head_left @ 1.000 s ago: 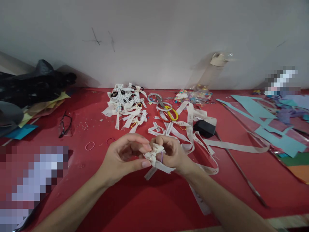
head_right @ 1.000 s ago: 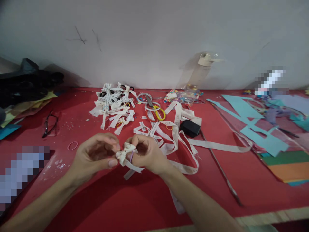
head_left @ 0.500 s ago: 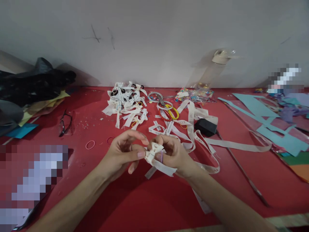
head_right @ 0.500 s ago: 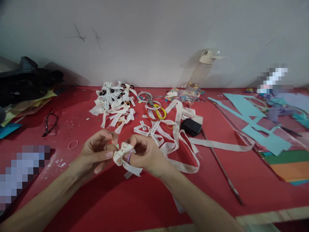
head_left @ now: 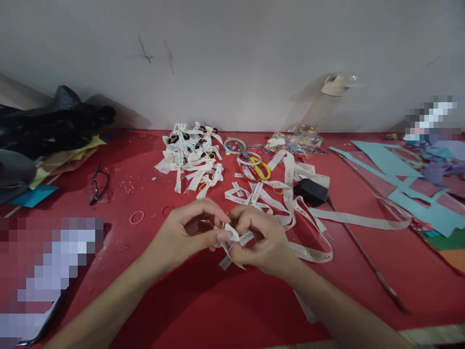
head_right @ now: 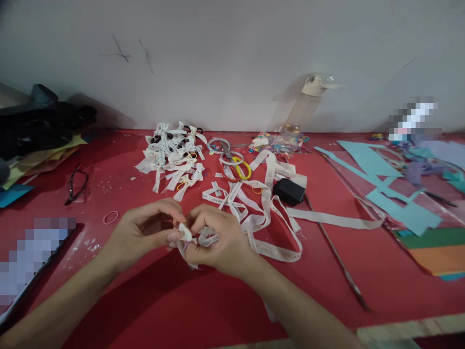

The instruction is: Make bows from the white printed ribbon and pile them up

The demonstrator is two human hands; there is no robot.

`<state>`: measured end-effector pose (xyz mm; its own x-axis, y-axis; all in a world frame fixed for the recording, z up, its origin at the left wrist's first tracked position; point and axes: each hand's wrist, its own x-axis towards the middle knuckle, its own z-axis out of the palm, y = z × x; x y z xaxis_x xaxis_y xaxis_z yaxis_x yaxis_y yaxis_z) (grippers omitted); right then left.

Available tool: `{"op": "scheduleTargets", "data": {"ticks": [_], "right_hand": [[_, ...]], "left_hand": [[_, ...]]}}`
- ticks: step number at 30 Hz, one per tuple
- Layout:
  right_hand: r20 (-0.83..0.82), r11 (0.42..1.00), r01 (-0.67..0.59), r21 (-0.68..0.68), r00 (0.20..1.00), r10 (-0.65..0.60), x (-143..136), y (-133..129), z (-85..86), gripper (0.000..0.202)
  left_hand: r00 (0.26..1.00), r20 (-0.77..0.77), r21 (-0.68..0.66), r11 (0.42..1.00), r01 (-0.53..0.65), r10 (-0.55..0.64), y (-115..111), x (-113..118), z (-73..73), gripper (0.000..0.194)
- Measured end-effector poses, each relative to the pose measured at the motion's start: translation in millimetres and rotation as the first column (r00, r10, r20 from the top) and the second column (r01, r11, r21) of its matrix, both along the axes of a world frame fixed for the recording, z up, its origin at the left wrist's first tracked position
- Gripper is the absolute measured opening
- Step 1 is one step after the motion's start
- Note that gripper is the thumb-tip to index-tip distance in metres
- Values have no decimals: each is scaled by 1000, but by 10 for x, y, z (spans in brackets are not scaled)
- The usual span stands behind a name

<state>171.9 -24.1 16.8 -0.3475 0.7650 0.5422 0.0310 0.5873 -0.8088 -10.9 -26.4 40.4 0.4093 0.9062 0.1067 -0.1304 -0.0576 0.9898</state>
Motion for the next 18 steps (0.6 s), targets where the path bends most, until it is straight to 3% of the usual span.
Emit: {"op": "scheduleTargets", "data": {"ticks": [3,6,12,14,16,18], "right_hand": [[59,972,38,232,997,-53,28,11,13,23],[76,924,1,382,997,-33,54,10,40,18],[83,811,-41,583,997,-9,98,-92,130,10],[109,802,-22,598,993,-55,110,-155,169,7],[133,820,-2,572,987,-90,115,-208,195,6],[133,829,18,560,985,-111,112,-233,201,5]], "left_hand": [[993,-115,192,981,10,12,9,-18,36,14],[989,-146,374,926,46,10,8,-35,56,14],[983,-181,694,710,122,8,-78,-47,144,10],[986,-168,693,711,123,-6,-118,-42,191,6],[980,-196,576,811,104,13,-146,-36,234,6],[978,-205,532,842,88,27,-156,-31,259,6]]}}
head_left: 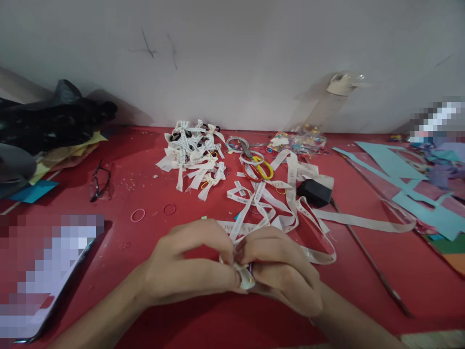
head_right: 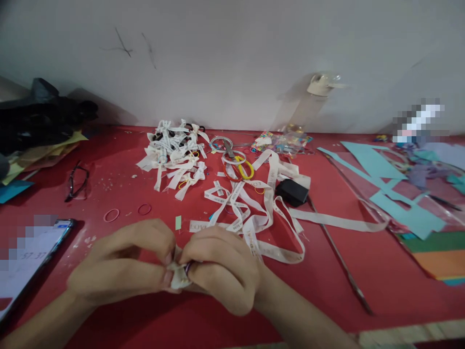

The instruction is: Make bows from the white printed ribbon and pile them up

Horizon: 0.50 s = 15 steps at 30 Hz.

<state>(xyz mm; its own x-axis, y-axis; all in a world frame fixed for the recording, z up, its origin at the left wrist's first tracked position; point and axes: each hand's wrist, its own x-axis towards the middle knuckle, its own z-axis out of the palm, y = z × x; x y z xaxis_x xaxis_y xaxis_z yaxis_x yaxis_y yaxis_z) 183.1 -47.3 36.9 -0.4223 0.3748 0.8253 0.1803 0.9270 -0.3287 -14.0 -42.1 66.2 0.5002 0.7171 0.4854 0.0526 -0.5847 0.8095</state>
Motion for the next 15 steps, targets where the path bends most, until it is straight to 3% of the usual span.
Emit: {"op": "scheduleTargets", "data": {"ticks": [6,15], "right_hand": [[-37,999,-20,47,999,22,-26,60,-19,9],[88,999,7,48,996,-11,27,109,-24,13]], "left_hand": [[998,-55,219,976,11,1,22,-6,-30,11],[993,-112,99,994,44,-33,64,-19,-74,9]]}}
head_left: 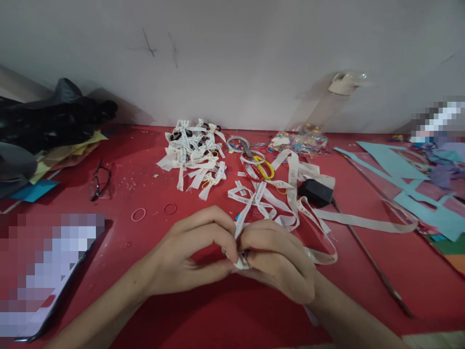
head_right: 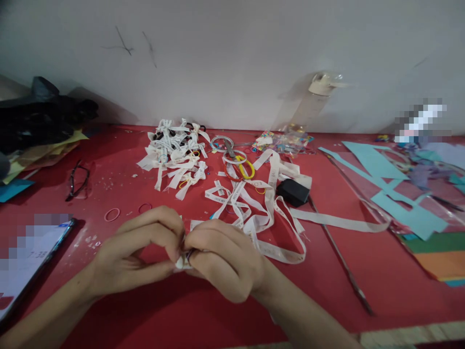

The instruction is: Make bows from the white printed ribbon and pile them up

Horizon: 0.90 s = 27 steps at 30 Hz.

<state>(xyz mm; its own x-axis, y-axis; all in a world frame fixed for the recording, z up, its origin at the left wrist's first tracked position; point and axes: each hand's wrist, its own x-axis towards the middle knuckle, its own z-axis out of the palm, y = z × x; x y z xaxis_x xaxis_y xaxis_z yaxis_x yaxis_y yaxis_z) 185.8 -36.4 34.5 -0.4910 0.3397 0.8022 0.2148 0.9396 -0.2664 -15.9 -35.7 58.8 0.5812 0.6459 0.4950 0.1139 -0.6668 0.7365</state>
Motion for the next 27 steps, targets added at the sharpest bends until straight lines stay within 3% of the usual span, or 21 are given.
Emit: {"op": "scheduleTargets", "data": {"ticks": [5,9,12,16,27], "right_hand": [[8,979,55,196,998,-58,59,47,-55,12],[21,974,86,208,996,-92,78,36,-62,12],[84,978,105,181,989,-122,77,19,-15,11],[139,991,49,123,988,-66,68,66,16,12],[85,996,-81,-44,993,84,20,131,-106,11]], "left_hand": [[1000,16,74,997,-5,4,5,8,-42,15],[998,6,120,991,-57,56,-13,11,-57,22],[998,-17,107,992,-64,66,-12,18,-39,16],[991,-94,40,995,-93,97,9,32,-16,11],[993,-62,9,995,-97,98,-10,-22,-103,10]]}}
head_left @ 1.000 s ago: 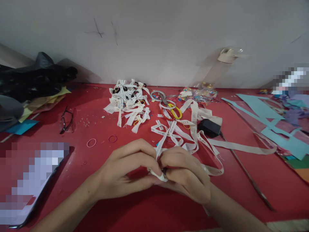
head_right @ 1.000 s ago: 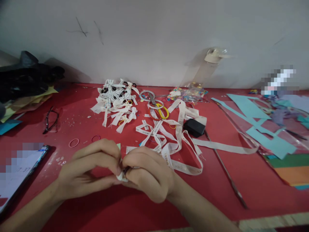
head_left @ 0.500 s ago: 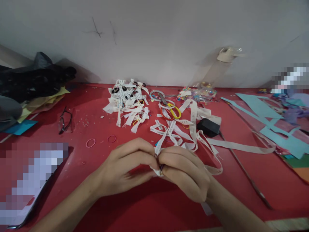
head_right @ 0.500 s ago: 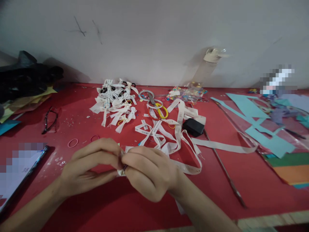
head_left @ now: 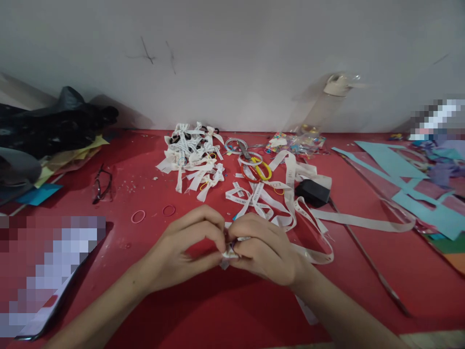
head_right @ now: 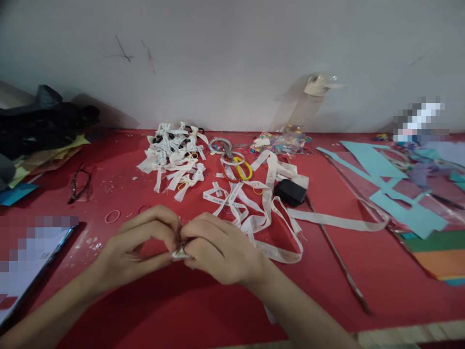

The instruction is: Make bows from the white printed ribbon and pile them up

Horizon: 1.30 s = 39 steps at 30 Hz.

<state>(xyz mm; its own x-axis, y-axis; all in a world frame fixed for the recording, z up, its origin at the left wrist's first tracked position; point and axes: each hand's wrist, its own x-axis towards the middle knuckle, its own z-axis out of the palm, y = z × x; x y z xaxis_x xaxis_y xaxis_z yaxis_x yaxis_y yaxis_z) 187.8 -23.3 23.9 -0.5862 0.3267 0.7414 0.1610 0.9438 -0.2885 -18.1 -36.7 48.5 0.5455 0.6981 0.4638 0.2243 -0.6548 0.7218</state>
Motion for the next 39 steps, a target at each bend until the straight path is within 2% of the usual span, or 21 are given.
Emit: {"op": "scheduleTargets", "data": {"ticks": [7,10,14,18,21,26,30,33,35,39], "right_hand": [[16,999,-2,-52,1000,3,-60,46,-43,13],[34,992,-4,-129,999,8,-83,46,-52,15],[-23,966,-9,-258,1000,3,-122,31,-52,17],[-60,886,63,-460,993,-102,-159,16,-73,18],[-48,802,111,-587,984,-171,-182,5,-79,19],[-53,647,59,-760,987,-151,-198,-10,-65,16],[-64,564,45,-824,983,-172,-192,-10,-83,15],[-72,530,41,-847,979,-191,-194,-8,-104,15],[-80,526,38,-849,977,-200,-205,-12,-111,15],[-102,554,18,-833,977,-185,-227,-30,-106,17]], "left_hand": [[999,-54,-62,998,-7,4,3,-47,-44,9],[998,-58,-144,989,18,-27,5,-60,-68,6],[998,47,-307,951,47,-34,18,-54,-123,7],[983,146,-523,852,-19,112,37,-11,-209,11],[967,175,-611,791,-40,183,56,16,-265,13],[959,238,-672,739,48,154,70,21,-276,17],[955,230,-688,725,24,186,62,24,-267,16],[953,183,-679,732,-54,240,52,22,-267,14],[958,153,-665,742,-84,245,45,13,-262,12],[974,157,-662,749,-18,162,46,-24,-237,11]]}}
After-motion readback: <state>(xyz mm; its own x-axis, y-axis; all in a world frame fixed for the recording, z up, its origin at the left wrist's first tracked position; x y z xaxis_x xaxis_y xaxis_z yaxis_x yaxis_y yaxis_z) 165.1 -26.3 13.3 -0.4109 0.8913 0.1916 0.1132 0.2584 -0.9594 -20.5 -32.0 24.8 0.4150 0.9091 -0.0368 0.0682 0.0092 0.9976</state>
